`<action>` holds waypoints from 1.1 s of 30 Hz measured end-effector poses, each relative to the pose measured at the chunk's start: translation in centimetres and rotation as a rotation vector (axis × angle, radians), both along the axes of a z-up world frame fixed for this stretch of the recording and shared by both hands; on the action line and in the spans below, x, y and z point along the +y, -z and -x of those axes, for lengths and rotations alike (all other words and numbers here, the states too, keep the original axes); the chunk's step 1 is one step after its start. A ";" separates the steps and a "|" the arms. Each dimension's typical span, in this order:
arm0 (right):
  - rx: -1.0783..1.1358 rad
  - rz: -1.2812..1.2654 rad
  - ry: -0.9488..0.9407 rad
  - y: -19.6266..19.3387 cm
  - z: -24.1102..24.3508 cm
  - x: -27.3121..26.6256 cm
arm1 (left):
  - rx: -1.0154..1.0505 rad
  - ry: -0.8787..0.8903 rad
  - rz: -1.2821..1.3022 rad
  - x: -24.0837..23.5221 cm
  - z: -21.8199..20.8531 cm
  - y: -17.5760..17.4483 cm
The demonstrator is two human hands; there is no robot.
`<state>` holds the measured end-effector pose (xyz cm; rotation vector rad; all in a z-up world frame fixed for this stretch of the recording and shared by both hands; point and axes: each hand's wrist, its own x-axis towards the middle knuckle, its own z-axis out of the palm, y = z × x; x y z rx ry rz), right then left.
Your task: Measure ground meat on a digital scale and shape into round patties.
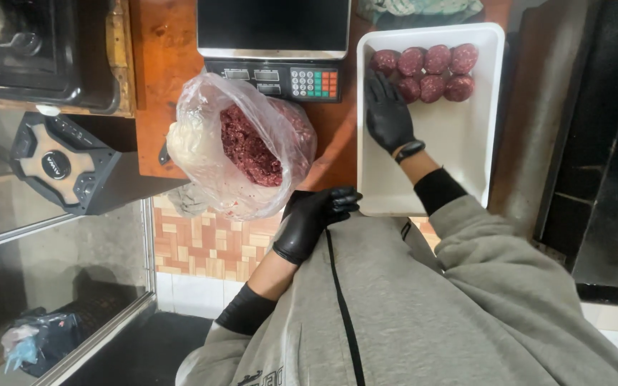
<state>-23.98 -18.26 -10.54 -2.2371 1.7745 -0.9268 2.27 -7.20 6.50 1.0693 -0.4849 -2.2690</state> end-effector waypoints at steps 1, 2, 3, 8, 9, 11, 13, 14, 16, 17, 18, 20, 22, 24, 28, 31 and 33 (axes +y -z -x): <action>0.062 -0.093 -0.044 1.3 0.6 -0.2 | -0.024 0.075 0.046 -0.2 0.1 -1.0; 0.125 -0.185 -0.088 2.6 1.2 -0.5 | -0.047 0.149 0.092 -0.4 0.2 -2.1; 0.127 -0.183 -0.089 2.3 1.4 0.0 | -0.046 0.148 0.094 -0.4 0.0 -2.2; 0.221 -0.161 -0.106 -1.0 1.8 1.4 | -0.057 0.201 0.253 0.4 -1.0 -0.8; 0.222 -0.163 -0.122 -1.2 1.8 1.4 | -0.059 0.186 0.249 0.6 -1.1 -0.9; 0.095 -0.084 -0.193 -1.6 0.9 1.2 | -0.072 0.214 0.357 1.1 -1.8 -1.3; 0.114 -0.128 -0.165 -1.3 1.2 1.1 | -0.092 0.265 0.415 0.8 -2.9 -5.1; 0.143 -0.173 -0.108 -1.2 1.3 1.0 | -0.098 0.342 0.476 0.5 -3.4 -7.1; 0.041 -0.123 -0.077 -3.3 0.3 1.8 | -0.144 0.252 0.632 0.6 -8.3 -7.0; -0.053 -0.075 -0.028 -4.5 0.0 2.2 | -0.176 0.175 0.792 0.6 -10.7 -6.8; -0.052 -0.071 -0.035 -7.0 -1.3 2.7 | -0.178 0.168 0.795 -0.5 -12.5 -6.3; -0.421 -0.036 0.065 -12.5 -3.7 4.2 | -0.767 -0.262 0.760 -2.8 -15.8 -5.4; -0.507 -0.044 -0.059 -19.1 -8.2 4.8 | -0.953 -0.376 0.866 -7.6 -16.3 -4.3; -0.587 -0.056 -0.185 -23.0 -13.1 4.1 | -1.135 -0.494 0.967 -10.7 -17.1 -1.1; 0.125 -0.538 -0.390 -16.7 -22.3 -2.0 | -1.360 -0.161 1.104 -12.7 -17.7 4.6; 0.391 -0.776 -0.311 -5.4 -23.5 -7.8 | -1.257 -0.163 1.096 -12.9 -17.5 3.5; 0.359 -0.755 -0.286 -0.4 -24.9 -8.0 | -1.219 -0.271 1.100 -12.6 -17.7 2.5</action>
